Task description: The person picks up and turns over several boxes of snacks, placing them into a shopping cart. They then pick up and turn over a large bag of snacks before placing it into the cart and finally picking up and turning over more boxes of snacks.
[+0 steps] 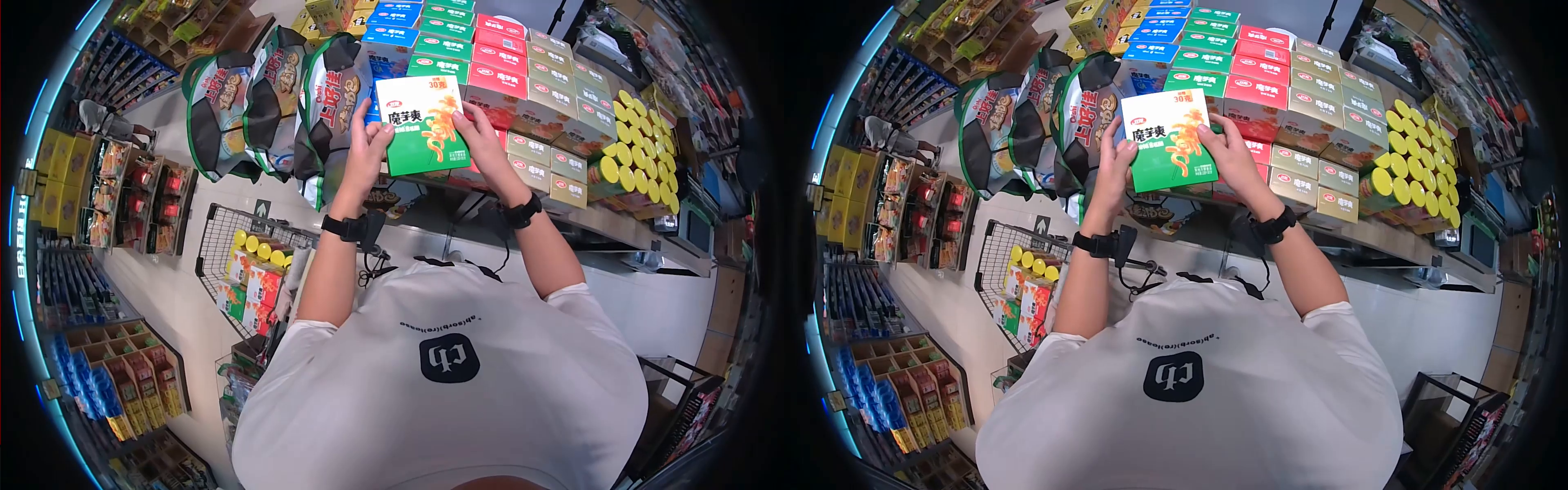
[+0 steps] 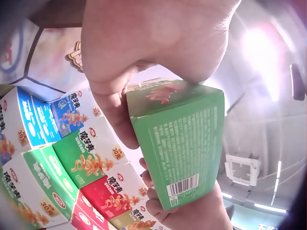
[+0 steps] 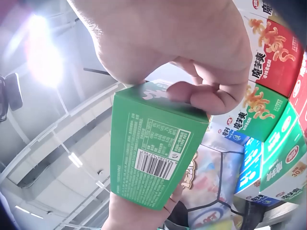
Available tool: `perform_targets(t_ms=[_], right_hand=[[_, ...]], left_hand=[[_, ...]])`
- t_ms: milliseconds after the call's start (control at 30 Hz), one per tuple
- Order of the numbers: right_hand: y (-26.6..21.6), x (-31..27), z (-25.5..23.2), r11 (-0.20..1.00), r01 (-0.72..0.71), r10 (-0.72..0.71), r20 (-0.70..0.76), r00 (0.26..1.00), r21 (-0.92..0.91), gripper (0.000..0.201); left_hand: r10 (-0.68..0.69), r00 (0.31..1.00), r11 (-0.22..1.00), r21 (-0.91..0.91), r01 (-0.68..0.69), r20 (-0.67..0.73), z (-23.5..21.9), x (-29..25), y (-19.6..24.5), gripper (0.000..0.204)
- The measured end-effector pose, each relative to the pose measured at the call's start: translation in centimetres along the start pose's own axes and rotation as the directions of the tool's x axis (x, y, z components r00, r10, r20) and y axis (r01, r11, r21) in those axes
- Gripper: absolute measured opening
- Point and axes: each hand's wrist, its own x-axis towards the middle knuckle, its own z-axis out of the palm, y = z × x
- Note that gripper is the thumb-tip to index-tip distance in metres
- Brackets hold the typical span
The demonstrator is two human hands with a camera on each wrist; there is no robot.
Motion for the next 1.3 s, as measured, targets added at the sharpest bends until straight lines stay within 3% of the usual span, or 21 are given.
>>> perform_targets(t_ms=[33,100,167,200,267,300,333,400,500,633,733,833,867,933,967,1000,1033,1067,1133,1200,1300], right_hand=[[0.6,0.5,0.0,0.999,0.017,-0.017,-0.005,1.0,0.028,0.055],[0.5,0.8,0.2,0.998,0.044,-0.043,-0.02,0.999,0.055,0.054],[0.2,0.6,0.5,0.924,-0.152,0.1,0.161,0.982,0.35,0.055],[0.0,0.4,1.0,0.925,-0.145,0.096,0.154,0.983,0.351,0.055],[-0.2,-0.2,2.5,0.887,-0.197,0.115,0.215,0.97,0.417,0.057],[-0.8,-0.7,3.2,0.936,-0.229,0.192,0.157,0.969,0.266,0.06],[0.5,-0.2,3.9,0.879,-0.194,0.118,0.196,0.974,0.435,0.06],[-1.6,-1.3,4.9,0.805,-0.328,0.194,0.303,0.933,0.495,0.06],[-1.2,-1.3,5.1,0.832,-0.258,0.119,0.296,0.948,0.491,0.062],[0.0,-0.7,4.7,0.858,-0.243,0.117,0.289,0.95,0.452,0.065],[-0.4,-0.7,4.3,0.893,-0.232,0.103,0.326,0.94,0.385,0.064],[-0.5,-0.1,3.7,0.91,-0.23,0.124,0.304,0.945,0.345,0.059],[-0.5,-0.1,3.3,0.91,-0.228,0.122,0.302,0.946,0.346,0.059],[-0.5,-0.1,2.6,0.734,-0.278,0.14,0.262,0.955,0.619,0.054],[-0.9,-0.1,2.6,0.693,-0.239,0.097,0.24,0.966,0.68,0.051],[-0.7,-0.1,2.6,0.692,-0.239,0.097,0.24,0.966,0.681,0.051],[-0.5,-0.1,2.7,0.671,-0.244,0.088,0.252,0.964,0.7,0.053],[0.0,-0.1,2.8,0.65,-0.251,0.08,0.264,0.961,0.718,0.055],[1.6,1.0,3.0,0.709,-0.22,0.113,0.201,0.973,0.67,0.054],[2.1,1.1,3.1,0.914,-0.051,0.035,0.048,0.998,0.402,0.052],[2.4,1.0,2.4,0.935,-0.068,0.046,0.073,0.996,0.348,0.05]], left_hand=[[0.003,1.0,1.0,0.0,-0.003,0.007,-0.4,0.0,0.3,0.068],[0.014,0.988,0.861,-0.505,0.066,0.153,-1.1,0.3,1.1,0.062],[-0.01,0.978,0.923,-0.374,0.089,0.209,-2.2,0.9,0.5,0.06],[-0.045,0.967,0.966,-0.237,0.106,0.249,-2.6,1.2,0.1,0.059],[0.018,0.963,0.98,-0.194,0.035,0.267,-2.5,1.8,-0.6,0.061],[0.079,0.956,0.987,-0.154,-0.036,0.281,-2.1,2.0,-0.9,0.063],[0.141,0.945,0.987,-0.118,-0.11,0.296,-1.8,2.3,-1.2,0.065],[0.098,0.934,0.989,-0.141,-0.052,0.342,-1.3,2.4,-1.4,0.078],[0.02,0.951,0.989,-0.148,0.028,0.31,-1.2,1.6,-0.5,0.11],[0.07,0.952,0.989,-0.146,-0.027,0.298,-1.9,1.6,-1.0,0.112],[0.093,0.95,0.97,-0.242,-0.018,0.299,-1.7,1.7,-0.1,0.11],[0.182,0.963,0.976,0.081,-0.201,0.196,-1.7,2.4,-0.2,0.093],[0.184,0.963,0.976,0.082,-0.203,0.198,-1.7,2.4,0.2,0.093],[0.087,0.993,0.994,-0.075,-0.081,0.078,-1.8,2.4,1.0,0.087],[0.119,0.992,0.982,-0.15,-0.111,0.047,-1.8,2.5,0.7,0.07],[0.118,0.992,0.983,-0.149,-0.11,0.048,-1.9,2.4,0.5,0.07],[-0.07,0.982,0.958,-0.263,0.115,0.173,-2.2,2.2,0.3,0.064],[-0.237,0.919,0.875,-0.342,0.342,0.314,-2.4,2.0,0.0,0.059],[-0.201,0.938,0.845,-0.434,0.312,0.283,-1.8,2.0,-1.0,0.052],[-0.165,0.972,0.914,-0.344,0.214,0.168,-1.6,1.9,-1.2,0.05],[-0.182,0.97,0.923,-0.311,0.226,0.164,-1.6,1.9,-0.4,0.048]])
